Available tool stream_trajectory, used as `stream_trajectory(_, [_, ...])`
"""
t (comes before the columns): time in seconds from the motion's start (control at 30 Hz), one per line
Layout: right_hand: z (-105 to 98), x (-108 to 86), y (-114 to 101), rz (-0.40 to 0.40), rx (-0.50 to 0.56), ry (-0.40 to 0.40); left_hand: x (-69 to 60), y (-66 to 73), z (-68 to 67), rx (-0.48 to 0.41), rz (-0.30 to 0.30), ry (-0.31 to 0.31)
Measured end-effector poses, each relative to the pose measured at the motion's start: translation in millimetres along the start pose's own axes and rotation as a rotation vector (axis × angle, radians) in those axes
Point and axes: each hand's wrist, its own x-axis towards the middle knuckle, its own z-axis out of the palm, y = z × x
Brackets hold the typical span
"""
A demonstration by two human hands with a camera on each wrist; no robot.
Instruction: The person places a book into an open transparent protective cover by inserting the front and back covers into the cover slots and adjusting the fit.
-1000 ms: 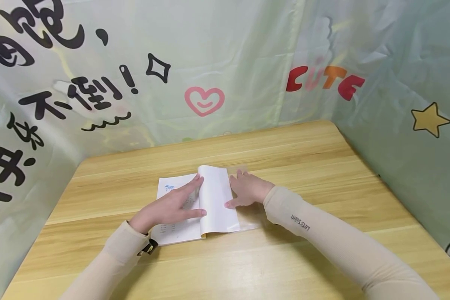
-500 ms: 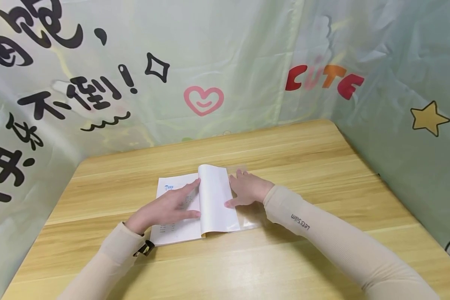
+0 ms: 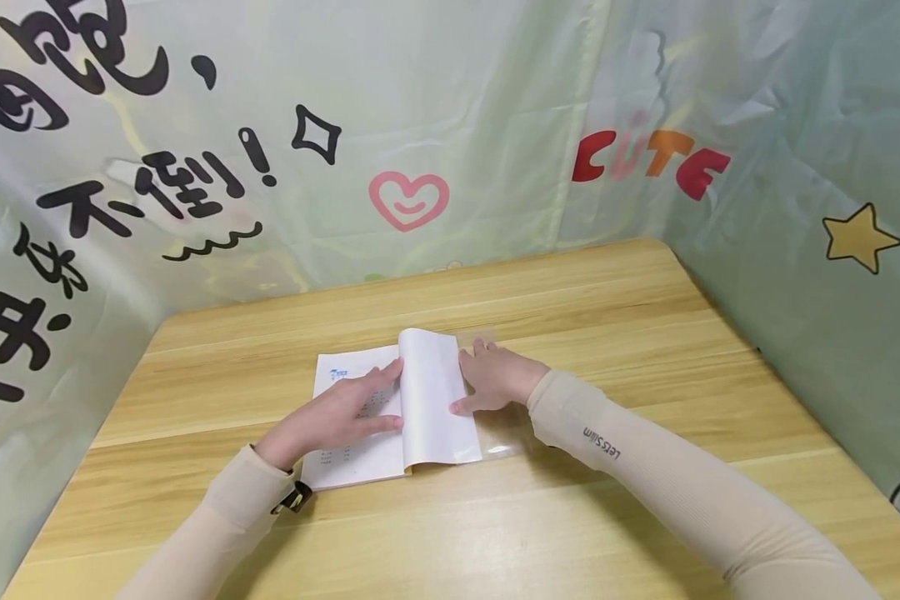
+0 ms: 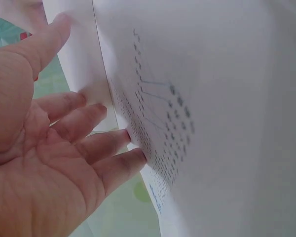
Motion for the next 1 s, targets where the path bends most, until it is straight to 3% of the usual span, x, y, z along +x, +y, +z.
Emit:
stream_trajectory(0.6, [2,-0.1,1,-0.020,-0.029,0.014,2.4,5.4,4.8,0.030,-0.008,0.011])
stream_trajectory(1.0, [3,2.7,3,0.009,0.008,-0.021,4.9,10.9,6.1,0.039,-0.035,0.004])
